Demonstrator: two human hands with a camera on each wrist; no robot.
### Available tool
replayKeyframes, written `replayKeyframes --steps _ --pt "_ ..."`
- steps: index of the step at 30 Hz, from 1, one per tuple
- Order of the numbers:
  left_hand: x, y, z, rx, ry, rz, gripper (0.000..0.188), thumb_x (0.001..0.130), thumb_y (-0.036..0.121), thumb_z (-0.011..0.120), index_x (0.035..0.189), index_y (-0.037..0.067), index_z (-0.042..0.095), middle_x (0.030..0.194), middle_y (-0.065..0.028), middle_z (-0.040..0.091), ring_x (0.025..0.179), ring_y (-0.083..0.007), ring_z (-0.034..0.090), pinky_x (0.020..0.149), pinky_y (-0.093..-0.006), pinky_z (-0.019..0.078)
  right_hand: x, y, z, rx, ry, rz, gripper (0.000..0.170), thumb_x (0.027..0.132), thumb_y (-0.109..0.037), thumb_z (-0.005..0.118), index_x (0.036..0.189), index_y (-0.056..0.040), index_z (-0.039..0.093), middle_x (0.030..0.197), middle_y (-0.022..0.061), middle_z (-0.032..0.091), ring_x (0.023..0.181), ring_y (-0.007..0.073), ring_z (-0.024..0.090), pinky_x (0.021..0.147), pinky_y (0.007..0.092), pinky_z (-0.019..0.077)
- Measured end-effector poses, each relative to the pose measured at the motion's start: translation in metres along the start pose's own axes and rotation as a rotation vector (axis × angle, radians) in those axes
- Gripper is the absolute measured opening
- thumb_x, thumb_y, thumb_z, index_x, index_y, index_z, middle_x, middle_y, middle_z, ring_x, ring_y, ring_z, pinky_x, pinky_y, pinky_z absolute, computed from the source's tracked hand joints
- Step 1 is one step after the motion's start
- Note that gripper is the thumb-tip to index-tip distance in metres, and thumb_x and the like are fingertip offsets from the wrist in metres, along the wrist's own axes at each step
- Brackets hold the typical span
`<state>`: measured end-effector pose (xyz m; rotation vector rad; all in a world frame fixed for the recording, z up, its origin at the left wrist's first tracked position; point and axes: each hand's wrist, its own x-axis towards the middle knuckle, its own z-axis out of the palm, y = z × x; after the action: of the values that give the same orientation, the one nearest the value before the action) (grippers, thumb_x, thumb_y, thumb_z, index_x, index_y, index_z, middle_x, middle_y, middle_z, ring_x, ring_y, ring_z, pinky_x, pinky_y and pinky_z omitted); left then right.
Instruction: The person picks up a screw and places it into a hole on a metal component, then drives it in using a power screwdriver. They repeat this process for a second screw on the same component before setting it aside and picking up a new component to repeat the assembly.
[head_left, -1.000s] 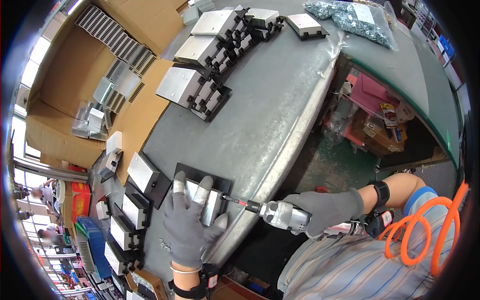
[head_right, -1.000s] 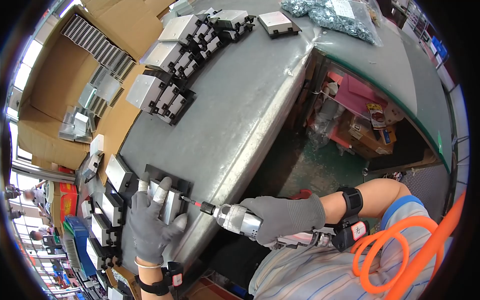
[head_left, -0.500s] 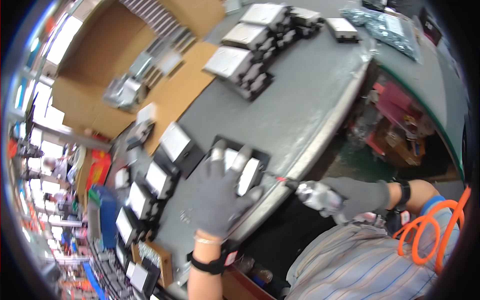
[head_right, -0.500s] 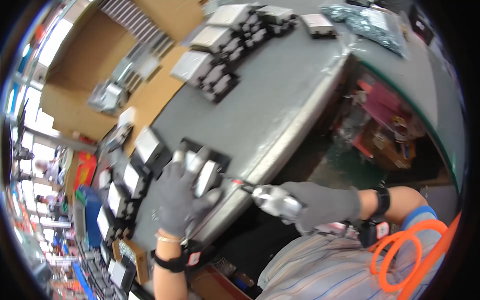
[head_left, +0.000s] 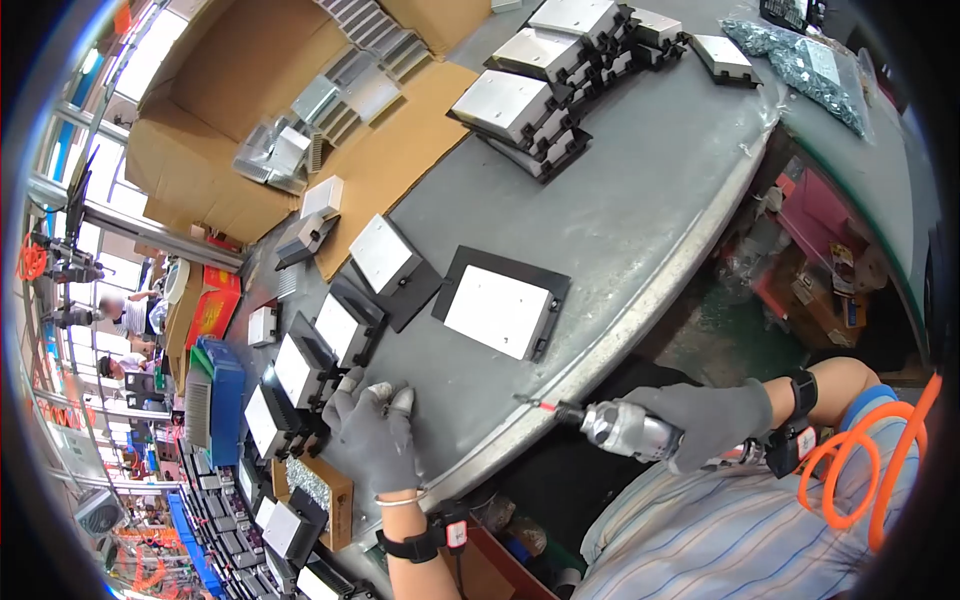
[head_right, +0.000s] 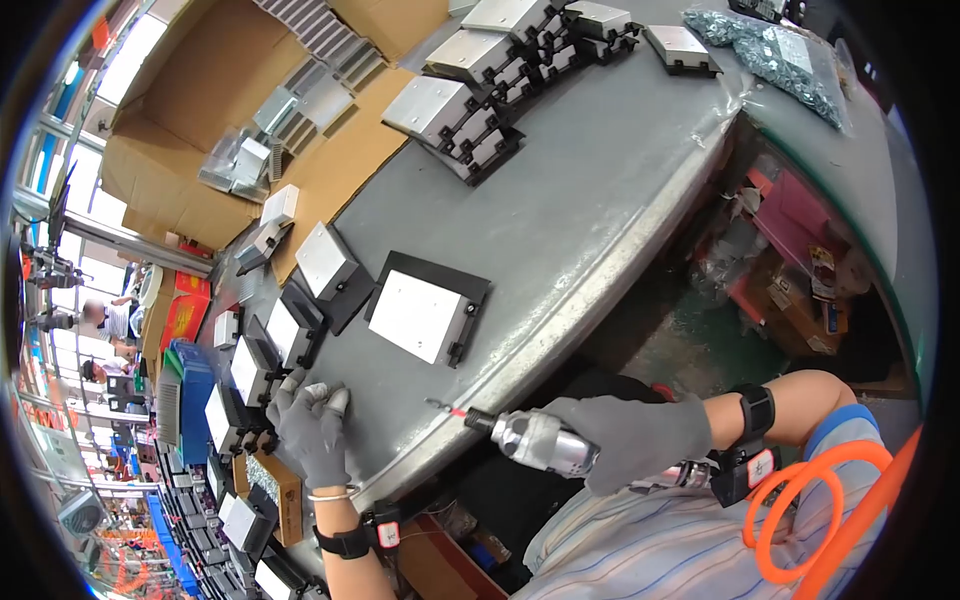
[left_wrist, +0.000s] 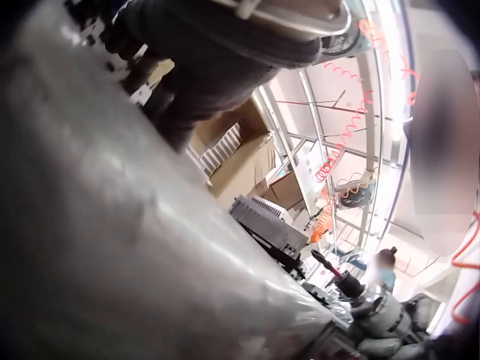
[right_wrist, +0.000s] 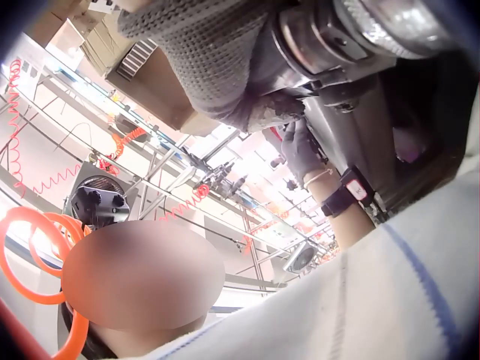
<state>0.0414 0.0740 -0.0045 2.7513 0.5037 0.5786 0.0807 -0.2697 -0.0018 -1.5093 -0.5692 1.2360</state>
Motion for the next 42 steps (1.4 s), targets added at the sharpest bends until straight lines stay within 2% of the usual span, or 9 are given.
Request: replayKeyframes --steps 2,10,26,31,33,36,38,40,42 --pt "0.0 0.006 -0.003 -0.085 0.044 0.143 0.013 0.073 0.008 0.069 0.084 0.0 0.065 0.105 -0.0103 0.059 0.099 -0.0212 0.055 0.072 -0.0255 0.0487 0.001 -0.005 0.001 -0.081 -0.038 0.054 0.068 0.06 -0.012 0.063 0.122 0.001 0.04 0.096 0.0142 0.055 0.084 0.0253 0.058 0.074 0.035 0.0474" --pt "-0.03 0.076 -0.012 -1.231 -0.31 -0.326 0.023 0.082 0.018 0.066 0.093 0.001 0.057 0.078 -0.0063 0.057 0.067 -0.0121 0.054 0.061 -0.0236 0.0439 0.004 -0.018 0.002 -0.199 -0.081 0.02 0.079 0.062 -0.016 0.067 0.131 -0.0021 0.032 0.104 0.0209 0.057 0.096 0.0339 0.059 0.08 0.0389 0.0478" --pt "-0.042 0.09 -0.002 -1.315 -0.369 -0.412 0.035 0.084 0.034 0.065 0.085 -0.001 0.058 0.07 -0.0054 0.057 0.063 -0.0116 0.052 0.058 -0.0238 0.0407 0.005 -0.022 0.0 -0.223 -0.103 0.07 0.081 0.059 -0.017 0.066 0.131 -0.0015 0.032 0.098 0.0153 0.06 0.087 0.0287 0.062 0.08 0.0362 0.0479" --pt "-0.042 0.075 0.013 -1.365 -0.366 -0.164 0.039 0.082 0.038 0.067 0.083 -0.001 0.058 0.07 -0.0055 0.058 0.064 -0.0114 0.052 0.059 -0.0241 0.0413 0.015 0.008 -0.007 0.667 -0.576 0.004 0.073 0.058 -0.014 0.063 0.124 0.0015 0.038 0.093 0.0113 0.056 0.08 0.0198 0.06 0.073 0.031 0.0512" --pt "-0.042 0.079 0.014 -1.516 -0.412 -0.111 0.041 0.081 0.039 0.067 0.082 -0.001 0.059 0.071 -0.0055 0.058 0.065 -0.0112 0.052 0.06 -0.0243 0.0416 0.009 0.006 -0.004 0.519 -0.434 -0.021 0.073 0.058 -0.012 0.063 0.125 0.0012 0.037 0.094 0.0103 0.056 0.084 0.0195 0.059 0.077 0.0317 0.0486" --pt "-0.041 0.091 0.011 -1.212 -0.464 -0.235 0.047 0.081 0.045 0.065 0.095 0.001 0.056 0.077 -0.0062 0.055 0.067 -0.0099 0.047 0.059 -0.0244 0.0372 -0.004 0.001 -0.004 0.188 -0.185 -0.071 0.074 0.058 -0.009 0.063 0.126 -0.0001 0.037 0.093 0.0081 0.056 0.086 0.0179 0.057 0.08 0.0307 0.0453" --pt "-0.036 0.095 0.013 -0.912 -0.131 -0.045 0.066 0.073 0.053 0.069 0.105 -0.003 0.056 0.084 -0.0075 0.06 0.074 -0.0121 0.053 0.068 -0.025 0.0429 -0.01 0.012 -0.006 0.05 -0.021 -0.111 0.073 0.054 -0.012 0.064 0.122 -0.0003 0.04 0.093 0.0103 0.057 0.081 0.0217 0.06 0.072 0.0311 0.0491" --pt "-0.013 0.098 -0.005 -0.671 -0.237 0.024 0.081 0.067 0.061 0.068 0.118 0.0 0.052 0.103 -0.0129 0.058 0.087 -0.0194 0.056 0.076 -0.032 0.0453 -0.014 0.012 -0.012 0.066 0.003 -0.042 0.071 0.055 -0.011 0.065 0.121 -0.0009 0.041 0.093 0.0102 0.057 0.081 0.0227 0.06 0.073 0.0323 0.0496" --pt "0.002 0.104 -0.005 -0.094 -0.148 0.465 0.084 0.064 0.064 0.067 0.123 0.007 0.052 0.117 -0.0177 0.051 0.1 -0.0293 0.054 0.082 -0.0403 0.0446 -0.012 0.015 -0.016 0.063 0.045 0.03 0.067 0.056 -0.009 0.065 0.119 -0.0001 0.042 0.091 0.0105 0.057 0.083 0.0223 0.06 0.072 0.0327 0.0506"
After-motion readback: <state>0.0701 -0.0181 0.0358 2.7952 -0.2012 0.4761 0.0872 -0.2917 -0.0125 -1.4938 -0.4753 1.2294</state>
